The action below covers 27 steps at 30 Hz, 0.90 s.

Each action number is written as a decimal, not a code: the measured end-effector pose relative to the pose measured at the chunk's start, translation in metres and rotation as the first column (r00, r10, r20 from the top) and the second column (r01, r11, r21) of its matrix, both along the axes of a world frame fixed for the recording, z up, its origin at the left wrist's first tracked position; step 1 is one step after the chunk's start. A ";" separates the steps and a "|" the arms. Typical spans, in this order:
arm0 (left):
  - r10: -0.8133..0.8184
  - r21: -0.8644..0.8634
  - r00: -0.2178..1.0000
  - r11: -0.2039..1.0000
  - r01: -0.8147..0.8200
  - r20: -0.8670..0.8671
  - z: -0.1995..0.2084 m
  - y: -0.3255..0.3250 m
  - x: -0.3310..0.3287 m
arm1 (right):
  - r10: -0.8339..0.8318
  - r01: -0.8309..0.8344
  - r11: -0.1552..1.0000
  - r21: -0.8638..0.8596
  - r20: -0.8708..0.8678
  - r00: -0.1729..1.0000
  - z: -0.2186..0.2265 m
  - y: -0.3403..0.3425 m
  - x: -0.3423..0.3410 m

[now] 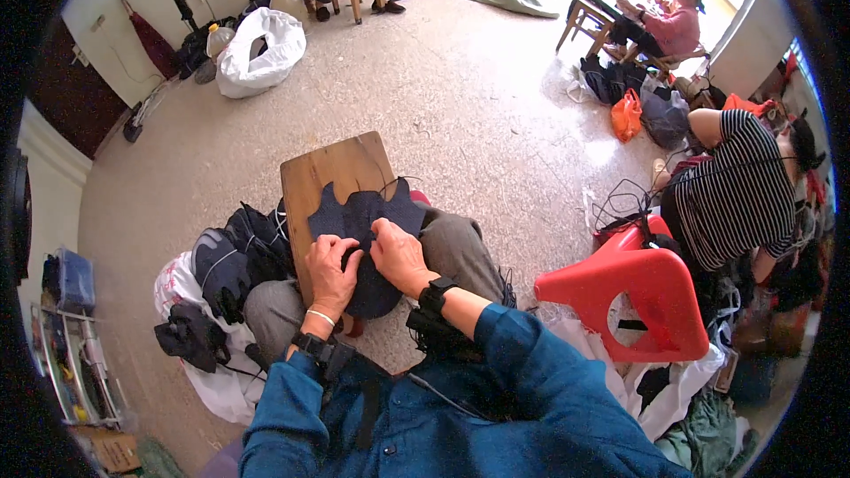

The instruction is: Manually threading laces or decorative elements through the upper component of a shoe.

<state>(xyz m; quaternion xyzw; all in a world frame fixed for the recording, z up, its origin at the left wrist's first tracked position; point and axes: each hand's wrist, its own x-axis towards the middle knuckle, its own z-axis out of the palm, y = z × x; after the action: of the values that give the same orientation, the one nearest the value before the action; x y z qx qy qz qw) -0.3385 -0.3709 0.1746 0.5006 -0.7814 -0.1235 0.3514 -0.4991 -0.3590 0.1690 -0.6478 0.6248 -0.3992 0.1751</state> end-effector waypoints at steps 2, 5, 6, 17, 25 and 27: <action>0.018 0.010 1.000 1.000 -0.019 0.013 0.000 -0.002 -0.003 | -0.031 0.032 0.999 -0.022 0.045 0.998 0.001 0.001 0.000; 0.022 0.044 1.000 0.999 -0.023 0.011 -0.003 -0.004 -0.008 | 0.017 -0.020 0.997 0.075 0.032 0.999 0.006 0.002 -0.002; 0.023 0.015 1.000 1.000 -0.023 0.007 -0.004 -0.004 -0.009 | 0.027 -0.033 0.991 0.133 0.049 0.998 0.008 0.003 -0.002; -0.019 0.052 0.987 0.998 0.028 -0.158 -0.005 -0.007 -0.005 | 0.125 -0.134 0.976 0.171 0.062 0.990 0.018 -0.005 -0.007; -0.004 0.138 0.983 0.990 0.030 -0.185 0.000 -0.009 -0.007 | 0.143 -0.163 0.981 0.109 0.177 0.974 0.010 -0.006 -0.006; -0.004 0.156 0.982 0.987 0.034 -0.187 0.002 -0.009 -0.007 | 0.157 -0.179 0.977 0.112 0.182 0.971 0.010 -0.006 -0.007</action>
<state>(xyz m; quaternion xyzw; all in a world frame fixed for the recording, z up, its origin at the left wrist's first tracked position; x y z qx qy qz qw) -0.3458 -0.3800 0.1764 0.5057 -0.7377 -0.2347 0.3806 -0.5062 -0.3645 0.1791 -0.6490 0.5745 -0.3965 0.3026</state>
